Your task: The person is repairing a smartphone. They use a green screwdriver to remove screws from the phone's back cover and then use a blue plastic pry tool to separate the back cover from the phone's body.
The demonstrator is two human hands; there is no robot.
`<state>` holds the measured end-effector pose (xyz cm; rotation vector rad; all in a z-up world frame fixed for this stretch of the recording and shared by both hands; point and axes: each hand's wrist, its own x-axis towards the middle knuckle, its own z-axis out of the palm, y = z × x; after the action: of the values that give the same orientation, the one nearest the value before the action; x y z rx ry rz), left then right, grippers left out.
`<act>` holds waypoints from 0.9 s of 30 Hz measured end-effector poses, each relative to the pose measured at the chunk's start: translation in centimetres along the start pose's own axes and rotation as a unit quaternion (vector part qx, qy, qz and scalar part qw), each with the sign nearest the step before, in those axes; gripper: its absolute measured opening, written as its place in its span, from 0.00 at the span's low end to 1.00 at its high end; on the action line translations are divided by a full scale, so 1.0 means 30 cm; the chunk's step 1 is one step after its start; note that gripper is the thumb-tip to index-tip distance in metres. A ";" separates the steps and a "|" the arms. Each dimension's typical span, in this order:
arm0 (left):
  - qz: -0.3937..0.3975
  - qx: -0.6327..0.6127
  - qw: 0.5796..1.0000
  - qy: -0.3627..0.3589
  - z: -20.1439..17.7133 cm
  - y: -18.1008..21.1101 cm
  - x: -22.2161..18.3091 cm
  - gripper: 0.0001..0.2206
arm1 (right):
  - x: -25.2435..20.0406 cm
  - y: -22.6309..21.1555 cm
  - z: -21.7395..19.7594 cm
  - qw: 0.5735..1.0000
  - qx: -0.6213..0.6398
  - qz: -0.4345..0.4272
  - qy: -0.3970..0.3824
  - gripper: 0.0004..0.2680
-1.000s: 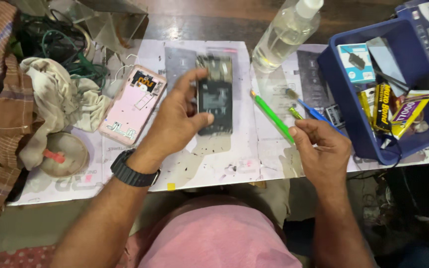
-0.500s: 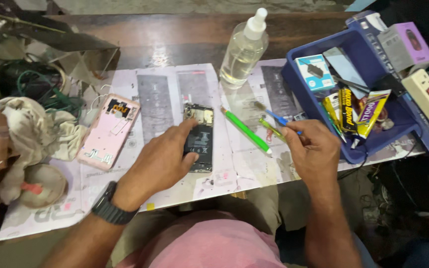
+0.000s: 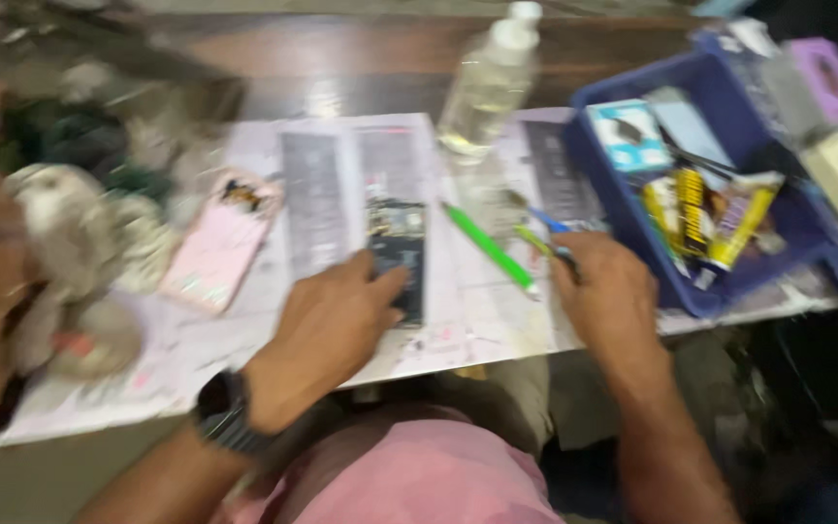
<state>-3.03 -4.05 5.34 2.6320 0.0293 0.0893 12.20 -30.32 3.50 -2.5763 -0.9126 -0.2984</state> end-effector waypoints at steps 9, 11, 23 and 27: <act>0.092 -0.094 0.975 0.180 0.023 -0.076 -0.116 0.12 | 0.062 -0.050 0.036 0.996 -0.073 -0.001 -0.044 0.13; 0.119 -0.116 0.963 0.213 0.023 -0.102 -0.143 0.11 | 0.081 -0.046 0.028 0.995 -0.087 0.004 -0.056 0.11; 0.251 -0.125 0.932 0.230 0.063 -0.204 -0.193 0.12 | 0.243 -0.417 0.123 0.897 0.434 -0.071 -0.049 0.10; 0.281 -0.089 0.931 0.213 0.088 -0.213 -0.191 0.09 | 0.285 -0.623 0.251 0.854 0.498 -0.112 -0.098 0.16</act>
<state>-8.58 0.05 -0.39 2.3108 -0.5591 0.8155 7.29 -9.04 4.87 -1.5479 -1.0585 0.3267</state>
